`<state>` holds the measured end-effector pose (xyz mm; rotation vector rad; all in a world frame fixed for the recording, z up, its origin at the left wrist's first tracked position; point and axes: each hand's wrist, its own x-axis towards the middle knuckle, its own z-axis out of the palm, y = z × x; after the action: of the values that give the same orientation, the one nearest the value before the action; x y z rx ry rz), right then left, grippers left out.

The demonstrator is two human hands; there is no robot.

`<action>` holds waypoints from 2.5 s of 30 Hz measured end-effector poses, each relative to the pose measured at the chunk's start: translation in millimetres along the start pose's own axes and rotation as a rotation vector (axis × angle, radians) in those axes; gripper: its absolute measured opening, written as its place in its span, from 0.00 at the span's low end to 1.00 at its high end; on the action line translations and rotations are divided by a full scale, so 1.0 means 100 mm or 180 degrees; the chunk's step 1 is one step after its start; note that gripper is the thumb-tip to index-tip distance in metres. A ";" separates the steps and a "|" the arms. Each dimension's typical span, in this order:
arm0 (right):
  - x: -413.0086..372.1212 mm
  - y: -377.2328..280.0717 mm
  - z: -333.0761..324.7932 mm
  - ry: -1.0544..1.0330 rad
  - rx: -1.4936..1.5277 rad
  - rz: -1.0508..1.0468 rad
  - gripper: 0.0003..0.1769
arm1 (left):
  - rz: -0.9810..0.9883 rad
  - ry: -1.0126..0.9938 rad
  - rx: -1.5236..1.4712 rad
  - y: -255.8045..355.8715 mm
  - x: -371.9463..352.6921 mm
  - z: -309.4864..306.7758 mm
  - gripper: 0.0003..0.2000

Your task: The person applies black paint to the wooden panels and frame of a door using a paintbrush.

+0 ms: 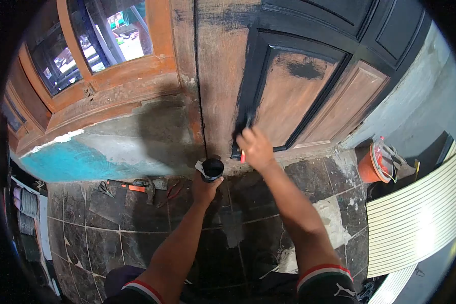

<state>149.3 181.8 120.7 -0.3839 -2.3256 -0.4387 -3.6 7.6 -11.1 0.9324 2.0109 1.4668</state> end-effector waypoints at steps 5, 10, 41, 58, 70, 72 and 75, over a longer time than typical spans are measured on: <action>-0.94 -0.36 0.72 -0.0833 0.0399 0.0502 0.11 | 0.0000 -0.0101 -0.0377 -0.10 -0.01 0.00 0.41; -1.20 -0.61 0.86 -0.1304 0.0547 0.0744 0.10 | -0.0191 -0.0128 -0.0185 -0.26 0.00 -0.11 0.42; -0.41 -0.94 0.22 -0.1310 0.2547 0.1884 0.09 | 0.0643 -0.0483 0.0126 -0.29 -0.09 -0.02 0.47; -0.48 -0.72 -0.13 0.0739 0.1961 0.1821 0.08 | -0.0041 -0.0207 -0.0183 -0.45 -0.04 0.00 0.46; -1.21 -0.57 0.88 -0.1293 0.0676 0.0312 0.08 | -0.0240 0.0029 0.0146 -0.53 -0.07 -0.07 0.47; -1.26 -0.57 0.92 -0.1301 0.0573 0.0483 0.07 | -0.0171 0.0112 0.0111 -0.54 -0.05 -0.07 0.46; -1.36 -0.67 0.93 -0.1386 0.0665 0.0588 0.06 | 0.0108 0.0214 0.0135 -0.52 -0.04 -0.09 0.39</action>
<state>160.2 140.2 -51.8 -0.6356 -2.6895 -0.0174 -20.3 -11.6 -57.9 0.9507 2.0913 1.4977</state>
